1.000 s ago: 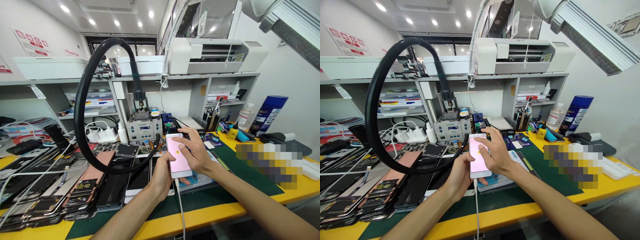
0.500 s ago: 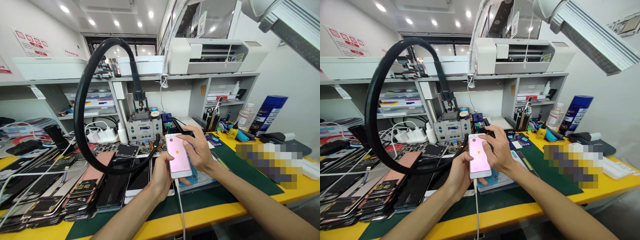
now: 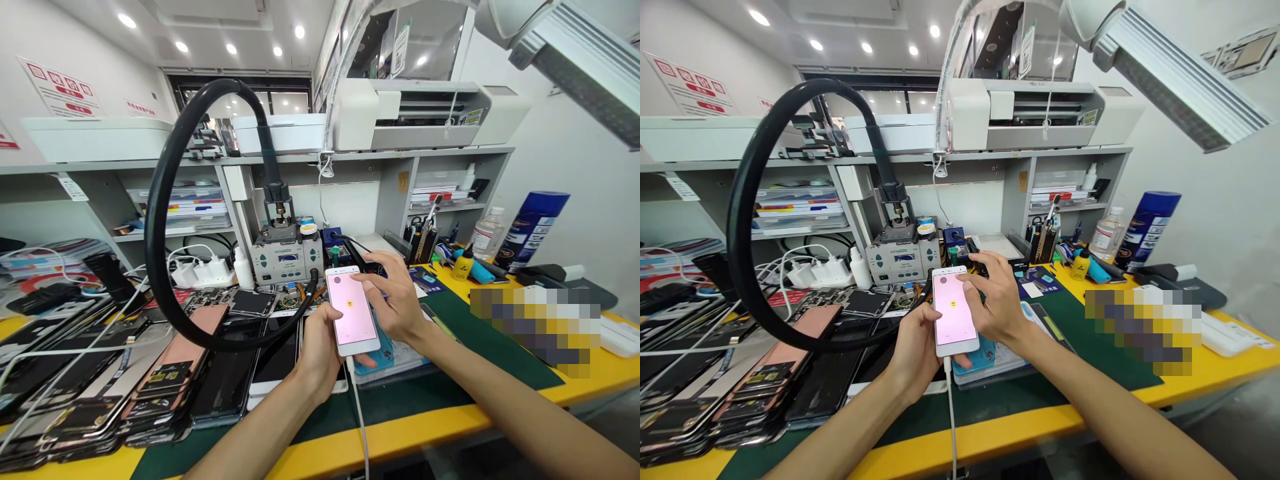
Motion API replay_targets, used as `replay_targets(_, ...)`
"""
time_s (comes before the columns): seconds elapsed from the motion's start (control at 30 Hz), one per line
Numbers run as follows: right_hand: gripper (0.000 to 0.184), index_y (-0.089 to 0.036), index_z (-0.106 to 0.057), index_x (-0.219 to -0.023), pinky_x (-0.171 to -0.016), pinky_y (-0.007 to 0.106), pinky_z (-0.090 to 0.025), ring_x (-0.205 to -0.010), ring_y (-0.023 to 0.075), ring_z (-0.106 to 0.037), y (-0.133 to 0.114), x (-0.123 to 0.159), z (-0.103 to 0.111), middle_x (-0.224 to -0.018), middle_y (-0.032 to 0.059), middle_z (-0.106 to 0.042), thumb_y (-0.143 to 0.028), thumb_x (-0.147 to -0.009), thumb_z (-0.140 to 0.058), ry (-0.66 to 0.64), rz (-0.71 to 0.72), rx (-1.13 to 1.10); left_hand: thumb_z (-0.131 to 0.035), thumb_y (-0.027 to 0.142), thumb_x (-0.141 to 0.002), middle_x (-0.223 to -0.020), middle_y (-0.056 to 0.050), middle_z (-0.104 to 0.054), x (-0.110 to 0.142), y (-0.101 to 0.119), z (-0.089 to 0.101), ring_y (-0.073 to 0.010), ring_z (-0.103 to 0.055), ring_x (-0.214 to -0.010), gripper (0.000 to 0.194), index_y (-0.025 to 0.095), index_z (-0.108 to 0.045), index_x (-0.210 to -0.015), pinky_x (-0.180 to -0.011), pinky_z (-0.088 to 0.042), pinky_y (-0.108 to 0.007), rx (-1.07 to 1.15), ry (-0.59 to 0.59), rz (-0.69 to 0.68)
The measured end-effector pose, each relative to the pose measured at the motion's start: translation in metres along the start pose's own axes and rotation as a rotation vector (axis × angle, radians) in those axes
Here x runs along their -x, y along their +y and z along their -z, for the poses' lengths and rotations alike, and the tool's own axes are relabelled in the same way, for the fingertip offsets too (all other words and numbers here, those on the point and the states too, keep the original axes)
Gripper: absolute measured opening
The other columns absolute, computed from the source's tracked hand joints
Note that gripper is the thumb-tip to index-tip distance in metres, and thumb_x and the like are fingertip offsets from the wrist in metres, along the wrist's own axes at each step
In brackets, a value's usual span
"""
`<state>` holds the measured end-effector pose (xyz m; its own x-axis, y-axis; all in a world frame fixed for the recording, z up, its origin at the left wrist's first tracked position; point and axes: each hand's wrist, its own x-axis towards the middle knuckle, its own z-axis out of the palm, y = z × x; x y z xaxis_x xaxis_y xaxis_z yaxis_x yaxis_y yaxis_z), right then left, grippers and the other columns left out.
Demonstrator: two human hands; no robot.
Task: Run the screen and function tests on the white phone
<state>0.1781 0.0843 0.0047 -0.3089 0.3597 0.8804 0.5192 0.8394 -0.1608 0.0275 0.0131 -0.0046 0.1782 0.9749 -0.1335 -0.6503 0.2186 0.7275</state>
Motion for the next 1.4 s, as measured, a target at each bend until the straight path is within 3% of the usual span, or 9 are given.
replay_targets(0.2,0.031,-0.023,-0.078,-0.103,-0.106,0.058,-0.043,-0.127,0.0332,-0.052,-0.001,-0.001,0.0,-0.131,0.0116,-0.061,-0.023,-0.094,-0.049,-0.01,0.015,-0.016,-0.045,0.026,-0.081,-0.089,-0.01,-0.069,0.002,0.0,-0.002,-0.0249,-0.068,-0.078,0.05,0.011,-0.06,-0.126,-0.057,-0.061,-0.034,-0.013,0.005,0.007)
replay_targets(0.53,0.029,-0.02,-0.078,-0.099,-0.103,0.056,-0.047,-0.12,0.0313,-0.057,-0.003,-0.003,0.004,-0.122,0.0126,-0.065,-0.021,-0.094,-0.049,0.113,0.021,-0.074,-0.044,0.027,-0.086,-0.094,-0.011,-0.07,0.002,0.002,-0.004,-0.0253,-0.068,-0.081,0.05,0.01,-0.059,-0.13,-0.059,-0.06,-0.033,-0.01,0.006,-0.009)
replay_targets(0.77,0.027,-0.02,-0.079,-0.097,-0.104,0.058,-0.045,-0.125,0.0331,-0.053,-0.007,0.0,0.002,-0.122,0.013,-0.065,-0.017,-0.091,-0.052,0.035,0.142,-0.114,-0.044,0.046,-0.098,-0.107,-0.012,-0.072,0.006,0.005,-0.01,-0.026,-0.069,-0.085,0.052,0.016,-0.057,-0.139,-0.061,-0.058,-0.032,0.004,-0.011,-0.035)
replay_targets(1.07,0.027,-0.019,-0.079,-0.097,-0.106,0.06,-0.043,-0.129,0.0352,-0.049,-0.007,0.001,0.002,-0.127,0.014,-0.062,-0.017,-0.09,-0.053,-0.044,0.166,-0.144,-0.042,0.049,-0.1,-0.113,-0.011,-0.072,0.005,0.006,-0.009,-0.0251,-0.07,-0.086,0.053,0.02,-0.057,-0.141,-0.063,-0.058,-0.031,0.011,-0.028,-0.028)
replay_targets(1.4,0.035,-0.019,-0.073,-0.12,-0.112,0.061,-0.036,-0.138,0.0361,-0.04,-0.006,0.001,0.001,-0.141,0.0158,-0.052,-0.025,-0.093,-0.051,-0.136,0.129,-0.074,-0.042,0.052,-0.099,-0.109,-0.011,-0.073,0.007,0.006,-0.012,-0.0261,-0.071,-0.087,0.057,0.019,-0.056,-0.142,-0.064,-0.058,-0.032,-0.017,-0.039,-0.016)
